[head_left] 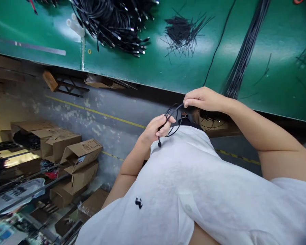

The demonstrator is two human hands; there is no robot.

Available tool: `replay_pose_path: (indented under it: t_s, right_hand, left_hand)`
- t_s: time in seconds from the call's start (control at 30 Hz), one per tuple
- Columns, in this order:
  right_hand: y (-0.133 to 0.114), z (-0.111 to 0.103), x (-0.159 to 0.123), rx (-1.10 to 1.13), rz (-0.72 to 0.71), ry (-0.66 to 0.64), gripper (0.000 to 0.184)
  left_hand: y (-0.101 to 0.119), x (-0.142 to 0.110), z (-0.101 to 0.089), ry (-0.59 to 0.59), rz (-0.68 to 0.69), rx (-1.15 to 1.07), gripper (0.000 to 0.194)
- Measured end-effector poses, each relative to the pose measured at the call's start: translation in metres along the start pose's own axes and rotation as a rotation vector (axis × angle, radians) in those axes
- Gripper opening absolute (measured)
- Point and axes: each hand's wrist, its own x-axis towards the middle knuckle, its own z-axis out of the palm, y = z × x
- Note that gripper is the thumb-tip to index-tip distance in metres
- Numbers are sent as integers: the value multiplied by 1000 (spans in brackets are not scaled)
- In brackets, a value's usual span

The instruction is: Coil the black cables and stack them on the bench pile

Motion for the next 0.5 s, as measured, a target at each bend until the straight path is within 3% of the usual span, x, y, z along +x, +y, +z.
replay_pose_path:
  t_s: [0.13, 0.33, 0.43, 0.5]
  right_hand:
    - [14, 4, -13, 31, 87, 81, 46]
    - [33, 13, -7, -57, 149, 162, 45]
    - [67, 2, -13, -213, 186, 152, 44]
    - [103, -16, -35, -377, 227, 102, 43]
  left_hand:
    - [7, -3, -3, 119, -17, -75, 34]
    - [6, -2, -7, 176, -55, -212, 37]
    - [12, -10, -15, 226, 35, -299, 40]
    - [19, -21, -24, 288, 167, -326, 40]
